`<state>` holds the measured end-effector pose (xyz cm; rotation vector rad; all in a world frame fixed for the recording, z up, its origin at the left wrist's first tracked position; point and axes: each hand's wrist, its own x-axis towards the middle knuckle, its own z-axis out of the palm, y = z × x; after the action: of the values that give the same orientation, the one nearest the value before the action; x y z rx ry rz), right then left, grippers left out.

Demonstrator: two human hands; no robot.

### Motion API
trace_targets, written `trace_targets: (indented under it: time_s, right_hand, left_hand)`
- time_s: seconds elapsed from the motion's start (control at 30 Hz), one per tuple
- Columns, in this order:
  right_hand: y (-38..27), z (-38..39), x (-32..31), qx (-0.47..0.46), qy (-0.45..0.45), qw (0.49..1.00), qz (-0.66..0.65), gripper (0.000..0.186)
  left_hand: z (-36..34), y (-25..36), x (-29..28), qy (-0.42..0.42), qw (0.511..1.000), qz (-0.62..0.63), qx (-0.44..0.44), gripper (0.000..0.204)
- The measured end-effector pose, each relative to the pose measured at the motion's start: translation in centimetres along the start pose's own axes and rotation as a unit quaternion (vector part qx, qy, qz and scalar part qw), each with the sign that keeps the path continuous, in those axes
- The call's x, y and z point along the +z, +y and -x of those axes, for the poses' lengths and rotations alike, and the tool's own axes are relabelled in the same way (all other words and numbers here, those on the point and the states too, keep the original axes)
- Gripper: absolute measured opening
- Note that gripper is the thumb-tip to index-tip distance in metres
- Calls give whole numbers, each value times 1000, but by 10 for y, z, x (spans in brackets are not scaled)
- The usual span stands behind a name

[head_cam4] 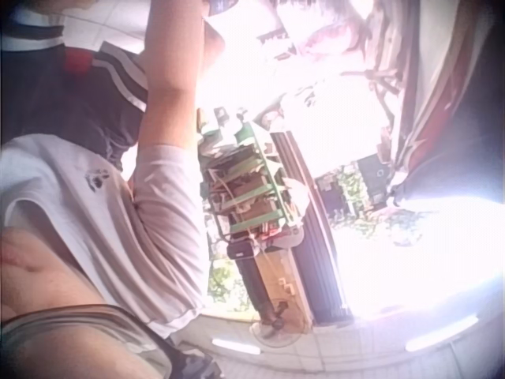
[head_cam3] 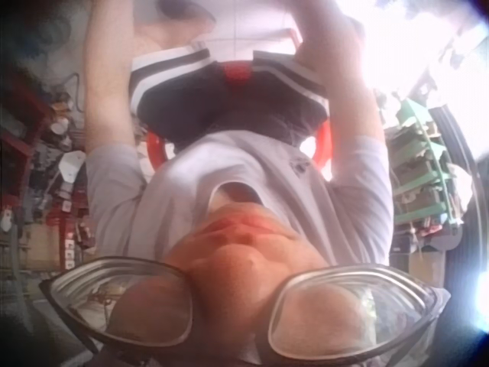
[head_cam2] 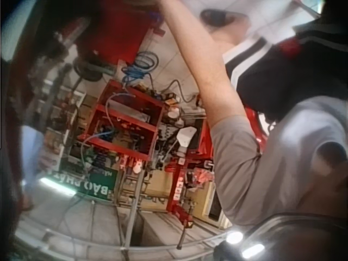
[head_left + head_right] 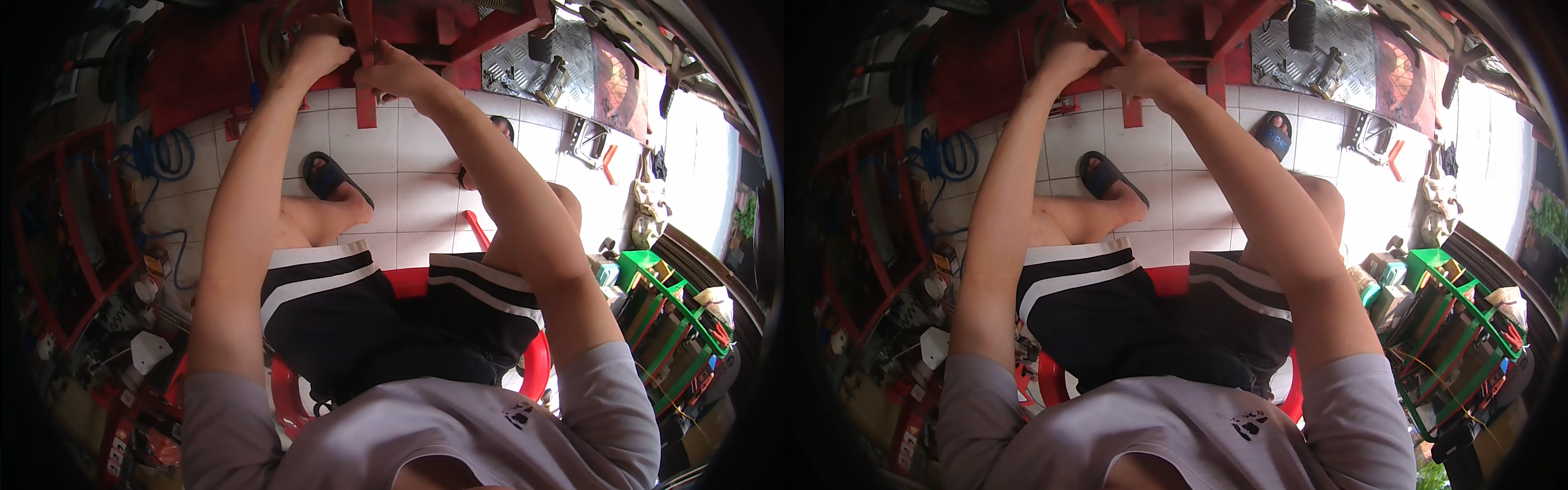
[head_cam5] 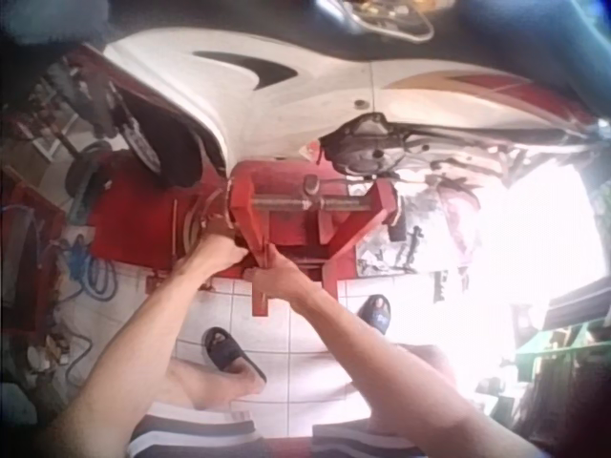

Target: The person sits on a stool in a workshop and works on a motorcycle secured to a red stand. They use their hands to manipulate a threaded rod and a curved metal strip, fitting the strip into the motorcycle's undercarriage area.

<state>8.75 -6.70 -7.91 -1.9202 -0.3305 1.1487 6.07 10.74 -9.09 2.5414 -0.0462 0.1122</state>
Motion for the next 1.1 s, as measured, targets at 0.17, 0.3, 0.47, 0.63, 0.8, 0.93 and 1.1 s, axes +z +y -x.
trace_targets:
  time_s: [0.17, 0.3, 0.47, 0.63, 0.8, 0.93, 1.1]
  right_hand:
    - [-24, 16, -11, 51, -18, 994, -93, 32]
    - [-19, 9, -15, 73, -9, 982, -176, 30]
    - [-15, 8, -17, 39, -26, 964, -263, 31]
    - [-18, 12, -13, 60, -4, 962, -265, 23]
    - [-8, 10, -6, 56, -26, 970, -233, 40]
    - [-6, 10, -1, 58, -21, 980, -188, 58]
    - [-1, 6, -3, 51, -26, 986, -154, 62]
  left_hand:
    - [-2, 4, -1, -20, 999, -9, -25, 16]
    - [-5, -1, 1, -28, 996, -81, 0, 13]
    - [-1, -8, 5, -12, 998, -58, 24, 12]
    - [-2, -3, 2, -42, 999, -30, -17, 13]
    - [0, -4, 1, -43, 999, 3, -24, 24]
    - [1, -3, -3, -60, 997, 20, -42, 33]
    - [0, 1, -5, -59, 997, 15, -49, 34]
